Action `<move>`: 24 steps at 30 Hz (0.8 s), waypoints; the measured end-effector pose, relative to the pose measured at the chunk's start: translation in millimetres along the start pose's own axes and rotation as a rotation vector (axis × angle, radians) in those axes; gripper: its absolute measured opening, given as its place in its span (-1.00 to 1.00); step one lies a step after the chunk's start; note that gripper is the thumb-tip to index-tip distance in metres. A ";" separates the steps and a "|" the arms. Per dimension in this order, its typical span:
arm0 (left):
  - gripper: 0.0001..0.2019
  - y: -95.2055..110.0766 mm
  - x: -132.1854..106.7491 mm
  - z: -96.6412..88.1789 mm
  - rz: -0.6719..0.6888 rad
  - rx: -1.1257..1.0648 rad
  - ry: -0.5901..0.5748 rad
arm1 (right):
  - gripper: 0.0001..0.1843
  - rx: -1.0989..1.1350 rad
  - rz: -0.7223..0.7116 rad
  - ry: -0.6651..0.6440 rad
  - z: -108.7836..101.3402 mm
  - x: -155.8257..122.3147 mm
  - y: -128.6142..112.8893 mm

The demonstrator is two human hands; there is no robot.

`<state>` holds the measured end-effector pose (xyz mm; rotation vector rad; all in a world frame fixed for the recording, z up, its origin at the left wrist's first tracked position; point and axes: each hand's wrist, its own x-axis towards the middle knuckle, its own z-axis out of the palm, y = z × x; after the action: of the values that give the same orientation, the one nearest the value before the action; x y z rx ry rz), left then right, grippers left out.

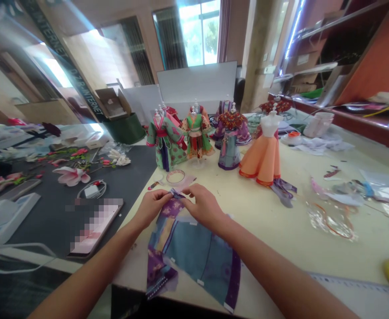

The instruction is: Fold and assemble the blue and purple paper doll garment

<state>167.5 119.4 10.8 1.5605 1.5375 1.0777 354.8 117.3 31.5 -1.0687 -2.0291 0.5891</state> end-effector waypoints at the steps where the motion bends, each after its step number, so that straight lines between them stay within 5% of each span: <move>1: -0.76 2.5 -0.9 0.3 0.007 -0.008 -0.001 | -0.84 0.015 0.018 0.004 5.0 6.2 1.1; 10: -0.79 9.2 -6.0 3.3 0.045 -0.030 -0.023 | -0.89 0.145 0.068 -0.022 26.6 19.1 9.0; 24: -0.72 7.3 -9.5 2.6 0.118 -0.030 0.024 | -0.82 0.171 0.013 -0.007 24.4 21.8 5.6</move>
<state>173.3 109.7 15.4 1.6404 1.4535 1.1832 330.3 137.4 21.6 -0.9798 -1.9402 0.7600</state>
